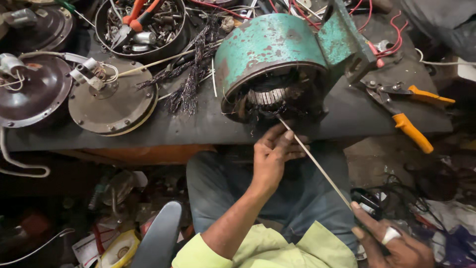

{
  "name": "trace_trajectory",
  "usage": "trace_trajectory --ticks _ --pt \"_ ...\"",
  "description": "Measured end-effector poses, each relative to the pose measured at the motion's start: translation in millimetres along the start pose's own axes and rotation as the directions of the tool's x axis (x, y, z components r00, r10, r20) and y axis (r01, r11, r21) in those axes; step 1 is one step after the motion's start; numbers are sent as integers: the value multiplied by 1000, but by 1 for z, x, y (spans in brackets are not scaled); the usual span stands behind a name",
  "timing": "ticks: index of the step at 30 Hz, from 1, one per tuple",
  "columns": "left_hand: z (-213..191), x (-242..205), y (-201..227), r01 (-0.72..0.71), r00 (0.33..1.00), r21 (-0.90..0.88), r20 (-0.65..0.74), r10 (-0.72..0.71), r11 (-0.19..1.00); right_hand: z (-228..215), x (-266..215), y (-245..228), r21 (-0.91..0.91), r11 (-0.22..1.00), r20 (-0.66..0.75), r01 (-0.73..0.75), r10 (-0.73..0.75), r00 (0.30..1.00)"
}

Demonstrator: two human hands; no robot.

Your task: The person uses pliers to cut and remove copper windings from a green cylindrical motor housing. They also use a screwdriver to pry and adjust the internal components while working at a cluttered workbench.

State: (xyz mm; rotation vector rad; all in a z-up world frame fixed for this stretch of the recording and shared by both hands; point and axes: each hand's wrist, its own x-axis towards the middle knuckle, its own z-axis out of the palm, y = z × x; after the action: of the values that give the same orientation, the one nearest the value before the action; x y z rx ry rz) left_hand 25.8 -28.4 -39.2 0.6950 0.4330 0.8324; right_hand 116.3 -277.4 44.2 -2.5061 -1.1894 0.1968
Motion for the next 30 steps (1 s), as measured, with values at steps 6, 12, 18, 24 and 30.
trace_trajectory --ticks 6,12,18,24,30 --pt "5 1 1 19 999 -34 -36 -20 999 -14 6 19 17 997 88 71 -72 994" --pt "22 -5 16 68 991 -90 -112 -78 994 -38 25 48 -43 999 252 10 1 968" --pt "45 -46 21 -455 808 659 22 589 599 -68 70 38 57 994 262 89 -101 960" --pt "34 -50 37 -579 688 755 249 682 308 -54 74 -35 -411 896 311 170 -37 950" --pt "-3 -23 98 -543 376 839 228 898 15 -23 25 -25 7 984 102 179 -178 979"
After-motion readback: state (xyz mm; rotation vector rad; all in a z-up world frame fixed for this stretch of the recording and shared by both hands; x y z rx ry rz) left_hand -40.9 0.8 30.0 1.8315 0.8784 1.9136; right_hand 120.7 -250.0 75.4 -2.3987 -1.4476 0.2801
